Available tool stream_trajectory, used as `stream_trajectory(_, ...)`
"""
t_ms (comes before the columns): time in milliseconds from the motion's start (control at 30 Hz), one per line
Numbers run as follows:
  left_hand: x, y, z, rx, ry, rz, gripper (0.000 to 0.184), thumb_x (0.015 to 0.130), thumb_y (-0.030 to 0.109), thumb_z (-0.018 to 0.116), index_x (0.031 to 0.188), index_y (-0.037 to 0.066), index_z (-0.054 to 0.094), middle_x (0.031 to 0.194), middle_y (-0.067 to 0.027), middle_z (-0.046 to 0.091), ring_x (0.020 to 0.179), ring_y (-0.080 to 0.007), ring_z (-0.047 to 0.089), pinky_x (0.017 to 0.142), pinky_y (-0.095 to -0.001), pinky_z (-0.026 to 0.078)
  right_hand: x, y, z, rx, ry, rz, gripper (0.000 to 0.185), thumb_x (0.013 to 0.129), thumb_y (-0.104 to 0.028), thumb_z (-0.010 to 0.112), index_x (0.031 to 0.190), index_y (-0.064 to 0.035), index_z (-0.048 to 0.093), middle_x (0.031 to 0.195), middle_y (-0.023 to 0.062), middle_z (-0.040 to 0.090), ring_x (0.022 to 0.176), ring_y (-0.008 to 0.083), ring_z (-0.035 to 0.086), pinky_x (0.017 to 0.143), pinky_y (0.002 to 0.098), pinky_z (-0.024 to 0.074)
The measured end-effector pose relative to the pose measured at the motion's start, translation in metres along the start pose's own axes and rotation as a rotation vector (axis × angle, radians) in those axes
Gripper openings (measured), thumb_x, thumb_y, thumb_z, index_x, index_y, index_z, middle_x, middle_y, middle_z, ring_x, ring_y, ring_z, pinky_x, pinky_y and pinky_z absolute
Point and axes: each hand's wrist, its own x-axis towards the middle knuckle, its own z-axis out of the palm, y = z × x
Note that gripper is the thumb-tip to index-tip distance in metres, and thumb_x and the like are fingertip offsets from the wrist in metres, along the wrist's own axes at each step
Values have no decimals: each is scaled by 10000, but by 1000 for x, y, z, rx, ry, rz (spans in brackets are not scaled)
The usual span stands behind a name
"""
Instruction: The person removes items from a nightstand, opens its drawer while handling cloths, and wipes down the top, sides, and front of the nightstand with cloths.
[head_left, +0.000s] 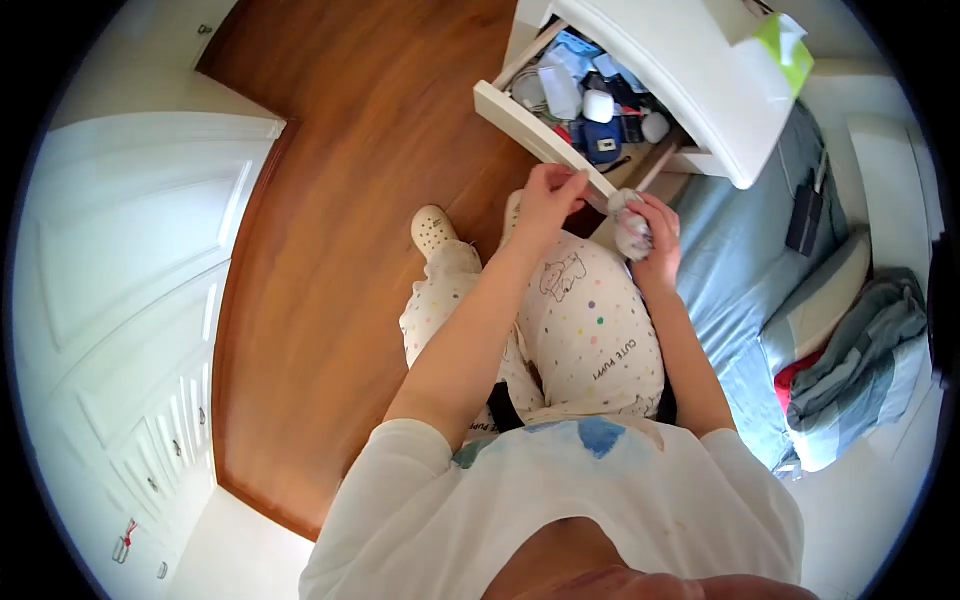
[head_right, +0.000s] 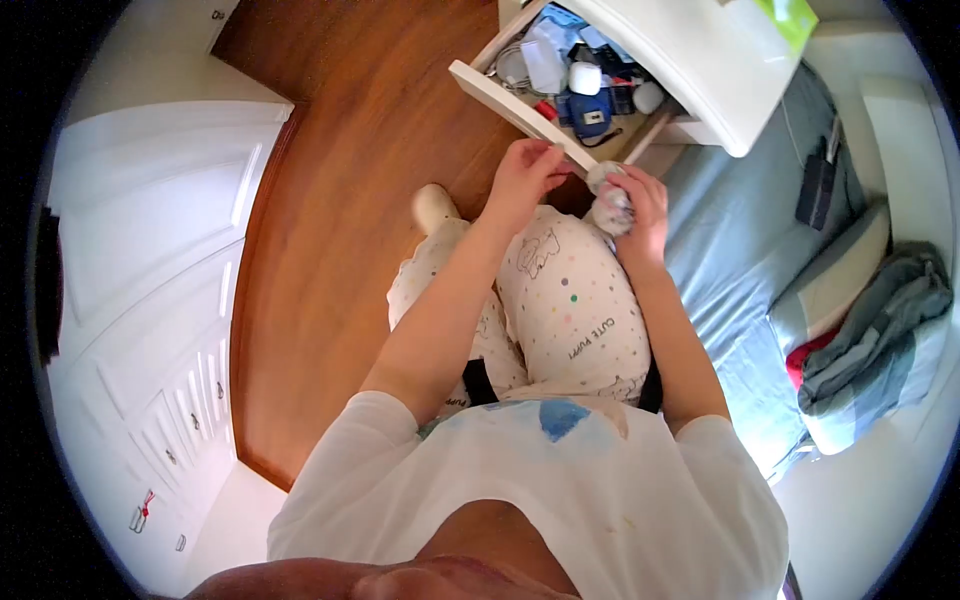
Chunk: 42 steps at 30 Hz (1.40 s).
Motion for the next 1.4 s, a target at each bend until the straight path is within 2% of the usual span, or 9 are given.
stream_trajectory(67, 5, -5, 10, -147, 211, -27, 511, 791, 247, 682, 1128, -23, 410, 1008, -116, 536, 819, -159, 589, 698, -269, 500, 3, 1, -10, 0, -37, -39, 371, 654, 30, 656, 1000, -96, 607, 1084, 118, 574, 1020, 294, 517, 878, 352, 414)
stream_trajectory(233, 18, -14, 4, -213, 174, -52, 552, 779, 240, 696, 1151, -28, 388, 984, -94, 508, 764, -137, 576, 651, -246, 496, 19, 7, -16, 70, -264, -48, 397, 646, 56, 619, 1014, -91, 601, 1042, 110, 576, 992, 297, 519, 856, 353, 427)
stream_trajectory(267, 20, -18, 2, -209, 182, -40, 443, 807, 241, 666, 1095, -6, 436, 888, -60, 528, 713, -118, 550, 628, -239, 472, 22, 11, -14, 93, -306, -18, 442, 622, 78, 611, 1027, -97, 598, 1048, 108, 570, 1009, 306, 507, 865, 365, 424)
stream_trajectory(533, 10, -1, 5, -233, 128, -128, 283, 833, 289, 634, 967, 74, 509, 675, 45, 455, 596, -50, 439, 543, -207, 388, 38, -6, 0, 28, -281, -69, 485, 615, 66, 625, 1052, -141, 600, 1079, 71, 554, 1020, 286, 505, 853, 356, 438)
stream_trajectory(967, 12, 2, 6, -172, 185, -157, 307, 811, 323, 653, 929, 73, 519, 706, 44, 459, 604, -46, 436, 532, -198, 364, 3, 1, -14, -165, -121, -22, 446, 619, 8, 662, 1027, -169, 627, 1077, 63, 548, 1018, 285, 500, 810, 358, 456)
stream_trajectory(1033, 14, -2, 0, -192, 138, -150, 480, 791, 311, 675, 1087, -3, 464, 729, 16, 470, 597, -50, 430, 523, -200, 380, -1, 0, -25, -197, -243, 49, 452, 628, 10, 655, 1034, -187, 621, 1096, 54, 539, 1031, 267, 498, 815, 351, 460)
stream_trajectory(1133, 17, -1, -2, -207, 115, -131, 483, 790, 303, 678, 1094, -9, 468, 717, 16, 470, 590, -50, 429, 514, -199, 375, -15, 13, -44, -220, -309, 53, 464, 630, 13, 652, 1045, -192, 612, 1112, 49, 530, 1038, 261, 498, 823, 347, 461)
stream_trajectory(1300, 16, -2, -3, -212, 131, -156, 476, 788, 303, 684, 1088, -6, 481, 692, 20, 471, 593, -47, 437, 516, -197, 376, -4, 18, -49, -216, -288, 141, 508, 628, 79, 598, 1065, -181, 592, 1130, 57, 518, 1044, 290, 492, 849, 364, 456)
stream_trajectory(1400, 10, 3, -4, -196, 120, -163, 252, 812, 303, 662, 898, 98, 545, 745, 57, 474, 611, -33, 430, 540, -195, 357, 19, 28, -34, -86, -183, 210, 553, 619, 104, 576, 1097, -174, 569, 1140, 63, 509, 1060, 303, 484, 861, 373, 454)
